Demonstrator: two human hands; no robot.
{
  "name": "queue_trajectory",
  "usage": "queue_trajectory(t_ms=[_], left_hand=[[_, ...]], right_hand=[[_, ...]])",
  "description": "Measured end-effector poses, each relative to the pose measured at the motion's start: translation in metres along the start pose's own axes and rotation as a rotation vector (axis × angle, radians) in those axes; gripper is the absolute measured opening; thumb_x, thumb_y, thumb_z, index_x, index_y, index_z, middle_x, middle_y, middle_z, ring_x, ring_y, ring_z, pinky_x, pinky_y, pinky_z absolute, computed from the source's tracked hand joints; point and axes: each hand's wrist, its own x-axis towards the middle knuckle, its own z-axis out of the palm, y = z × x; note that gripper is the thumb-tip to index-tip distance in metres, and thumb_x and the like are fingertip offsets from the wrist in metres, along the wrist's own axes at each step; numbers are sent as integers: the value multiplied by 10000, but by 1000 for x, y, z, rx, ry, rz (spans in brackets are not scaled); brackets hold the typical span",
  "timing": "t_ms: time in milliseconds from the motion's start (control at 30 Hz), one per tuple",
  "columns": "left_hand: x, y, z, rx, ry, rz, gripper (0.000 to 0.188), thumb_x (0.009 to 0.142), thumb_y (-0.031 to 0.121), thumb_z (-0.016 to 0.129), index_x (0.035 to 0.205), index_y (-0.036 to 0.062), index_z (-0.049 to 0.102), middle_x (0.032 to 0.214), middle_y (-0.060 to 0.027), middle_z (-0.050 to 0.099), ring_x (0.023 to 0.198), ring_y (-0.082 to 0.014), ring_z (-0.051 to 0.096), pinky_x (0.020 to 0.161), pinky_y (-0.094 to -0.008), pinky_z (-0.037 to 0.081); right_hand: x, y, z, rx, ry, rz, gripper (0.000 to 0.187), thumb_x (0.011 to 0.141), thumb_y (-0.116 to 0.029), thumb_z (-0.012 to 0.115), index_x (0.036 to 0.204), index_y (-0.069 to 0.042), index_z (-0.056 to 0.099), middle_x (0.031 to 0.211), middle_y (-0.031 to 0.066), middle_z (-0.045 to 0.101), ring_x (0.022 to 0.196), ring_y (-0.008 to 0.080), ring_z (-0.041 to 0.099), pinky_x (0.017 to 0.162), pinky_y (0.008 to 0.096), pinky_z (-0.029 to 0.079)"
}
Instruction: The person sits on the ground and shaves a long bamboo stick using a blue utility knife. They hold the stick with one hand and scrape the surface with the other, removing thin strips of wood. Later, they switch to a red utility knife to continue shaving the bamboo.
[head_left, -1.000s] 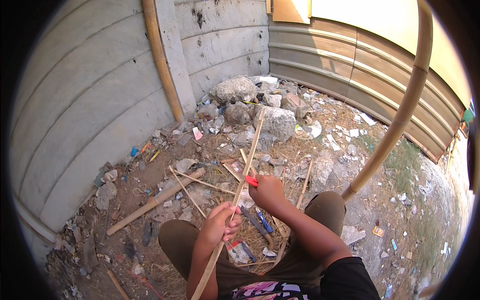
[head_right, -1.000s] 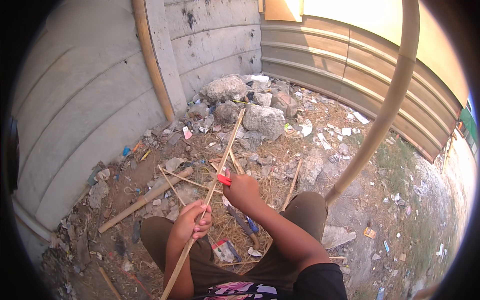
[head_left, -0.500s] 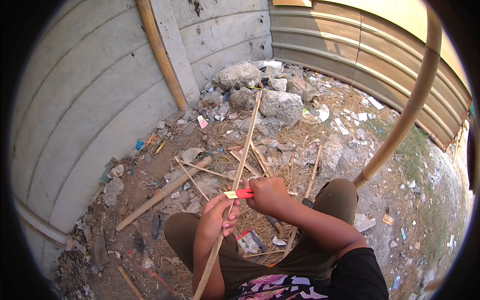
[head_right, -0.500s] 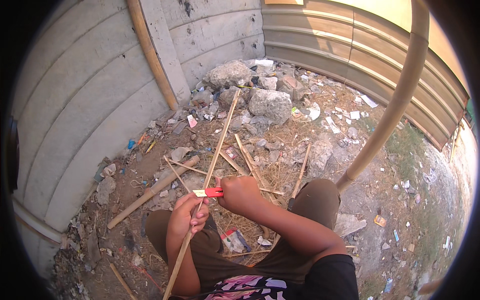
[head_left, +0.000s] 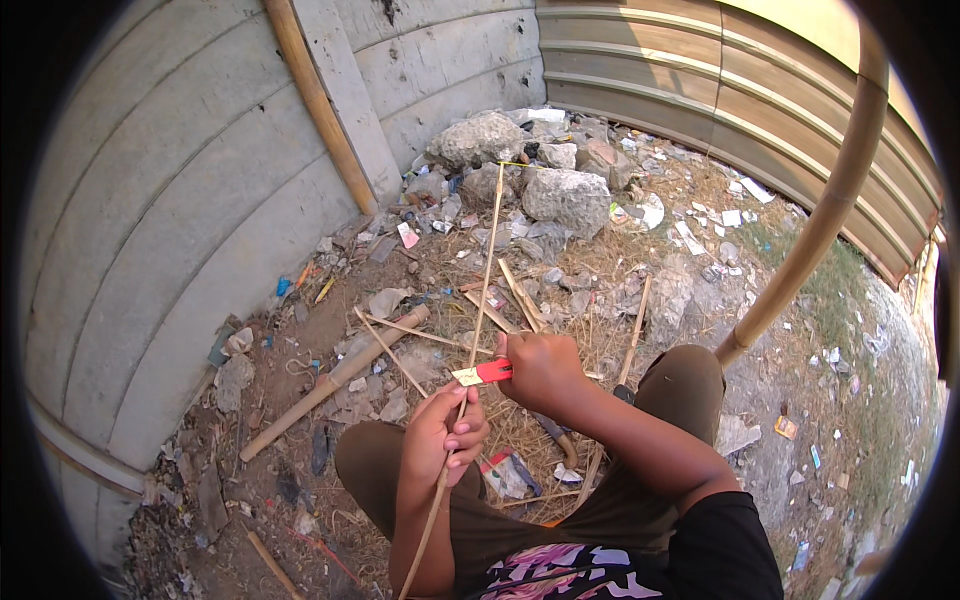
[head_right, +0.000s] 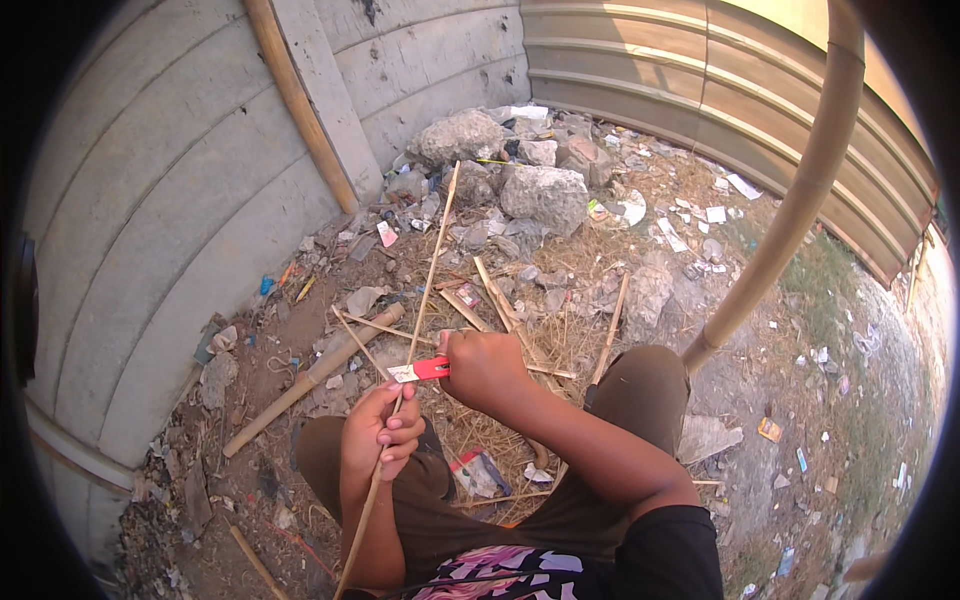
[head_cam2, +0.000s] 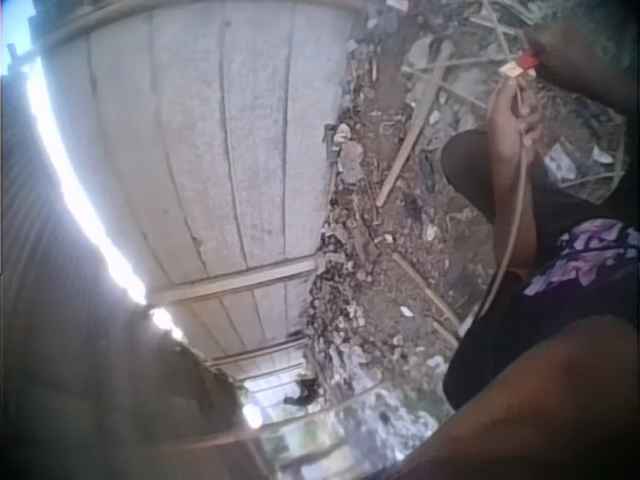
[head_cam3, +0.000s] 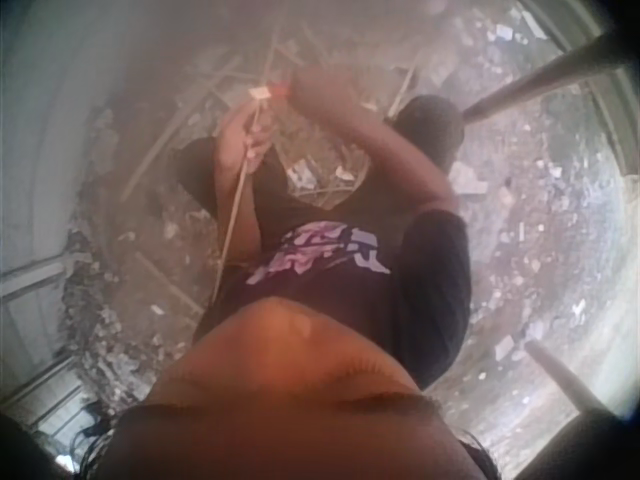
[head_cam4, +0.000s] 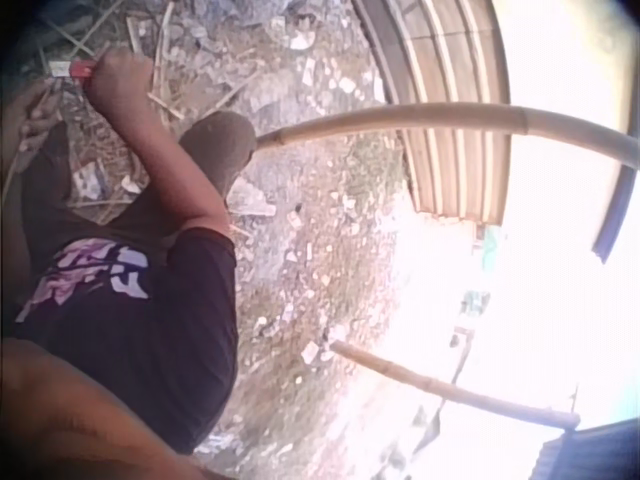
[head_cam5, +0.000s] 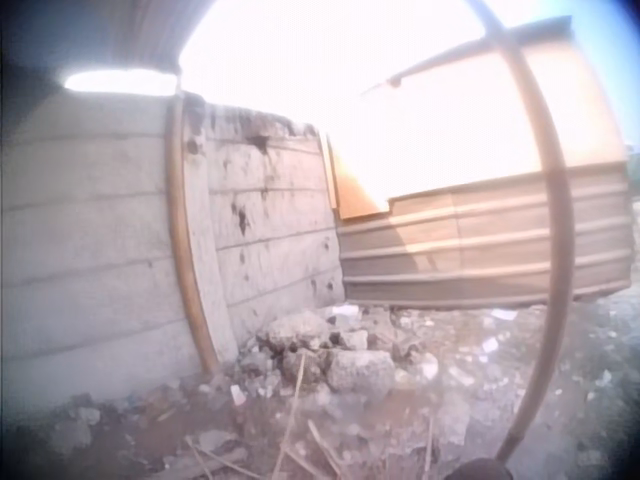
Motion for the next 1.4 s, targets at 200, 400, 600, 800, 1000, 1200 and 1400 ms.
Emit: queue_trajectory(t_ms=[200,400,600,800,1000,1200,1400], left_hand=[[4,-6,2,-127,-27,-38,171,1043,194,415,986,43,472,646,28,372,436,-8,323,287,-162,285],[6,-10,3,-96,-22,-37,178,1050,195,408,987,42,474,654,27,372,444,-8,327,291,-160,288],[2,-16,7,-52,-29,-59,184,1051,194,405,987,40,481,659,21,380,448,-10,324,297,-162,282],[-3,-26,15,7,-61,-109,181,1049,192,409,985,40,481,666,8,391,451,-16,323,305,-170,269],[-20,-43,29,57,-146,-226,185,1050,180,406,985,23,480,654,0,396,454,-28,320,316,-182,281],[-28,-43,45,358,-222,-297,188,1060,199,415,1026,30,490,678,4,412,462,-40,332,370,-199,321],[-16,-30,29,264,-248,-185,197,1054,192,423,1019,13,497,676,13,410,464,-31,340,368,-200,326]], right_hand=[[11,10,-3,-14,-55,77,283,897,-235,631,673,-62,622,581,138,614,496,339,619,482,445,491],[21,28,3,-48,-62,121,284,898,-251,627,694,-56,654,605,154,632,534,364,636,526,463,510],[42,51,-4,-160,-63,263,386,937,-276,577,653,-34,677,610,188,641,568,384,651,555,481,519],[70,93,-12,-277,-252,496,249,855,-283,627,849,-58,734,798,163,718,736,346,720,636,449,566],[102,184,-46,-396,-115,632,239,844,-244,622,876,-44,750,842,187,725,798,359,725,693,456,575],[89,222,-73,-247,22,765,355,830,-328,635,873,14,721,849,267,700,757,432,697,696,494,554],[48,148,-51,1301,-278,1228,474,967,-465,591,648,-160,418,490,-90,237,371,73,223,380,271,169]])
